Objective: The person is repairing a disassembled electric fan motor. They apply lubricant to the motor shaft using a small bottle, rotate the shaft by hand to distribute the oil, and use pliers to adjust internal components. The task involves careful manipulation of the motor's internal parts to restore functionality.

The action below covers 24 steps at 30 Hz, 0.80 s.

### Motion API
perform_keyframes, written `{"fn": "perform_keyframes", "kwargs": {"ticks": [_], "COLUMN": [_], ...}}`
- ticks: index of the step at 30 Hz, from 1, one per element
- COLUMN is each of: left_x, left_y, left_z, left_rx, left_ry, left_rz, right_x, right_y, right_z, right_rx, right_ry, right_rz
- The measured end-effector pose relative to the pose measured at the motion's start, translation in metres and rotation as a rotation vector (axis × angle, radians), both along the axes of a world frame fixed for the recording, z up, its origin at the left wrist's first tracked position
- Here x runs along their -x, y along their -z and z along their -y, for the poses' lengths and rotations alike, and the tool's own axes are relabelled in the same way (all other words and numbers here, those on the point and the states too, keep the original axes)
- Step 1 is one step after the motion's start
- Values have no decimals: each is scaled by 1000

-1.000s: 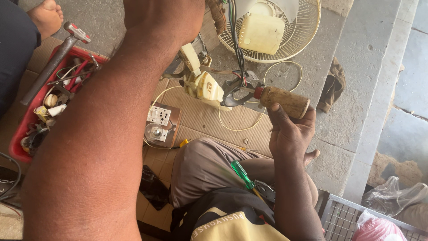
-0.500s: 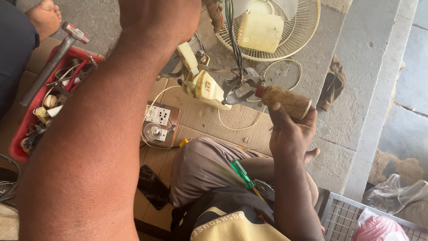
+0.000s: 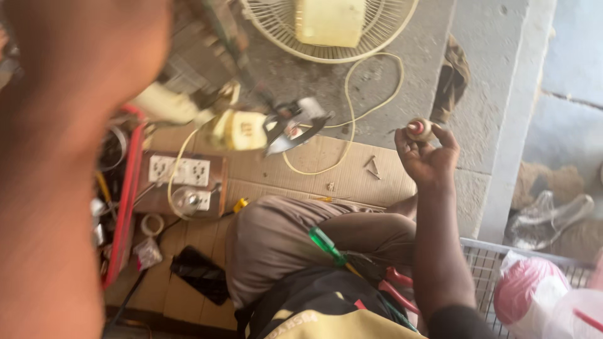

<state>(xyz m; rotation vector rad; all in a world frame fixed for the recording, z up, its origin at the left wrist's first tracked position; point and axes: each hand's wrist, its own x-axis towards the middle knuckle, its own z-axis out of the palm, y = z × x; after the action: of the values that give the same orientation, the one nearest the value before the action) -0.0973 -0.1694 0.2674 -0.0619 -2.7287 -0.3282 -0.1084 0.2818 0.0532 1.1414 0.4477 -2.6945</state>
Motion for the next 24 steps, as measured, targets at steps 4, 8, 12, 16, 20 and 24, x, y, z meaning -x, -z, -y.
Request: {"fn": "perform_keyframes", "kwargs": {"ticks": [4,8,12,16,20,24], "left_x": [-18,-15,-25,-8,27,46], "left_y": [-24,-32,-30,-18,-36,-42], "left_z": [-11,-28,-33,-41,-74,-88], "left_rx": [-319,-528,-427,-342,-300,-259], "left_ry": [-95,-160,-207,-40,68,177], "left_rz": [217,272,319,263,264,250], "right_x": [24,38,56,78,74,30], "right_y": [18,24,34,36,32,36], "right_z": [-6,8,25,29,31,40], "right_rx": [-118,63,-5,187,35,-244], "right_ry": [28,17,-54,-184,-6,-117], "right_rz": [185,273,308,76,431,431]}}
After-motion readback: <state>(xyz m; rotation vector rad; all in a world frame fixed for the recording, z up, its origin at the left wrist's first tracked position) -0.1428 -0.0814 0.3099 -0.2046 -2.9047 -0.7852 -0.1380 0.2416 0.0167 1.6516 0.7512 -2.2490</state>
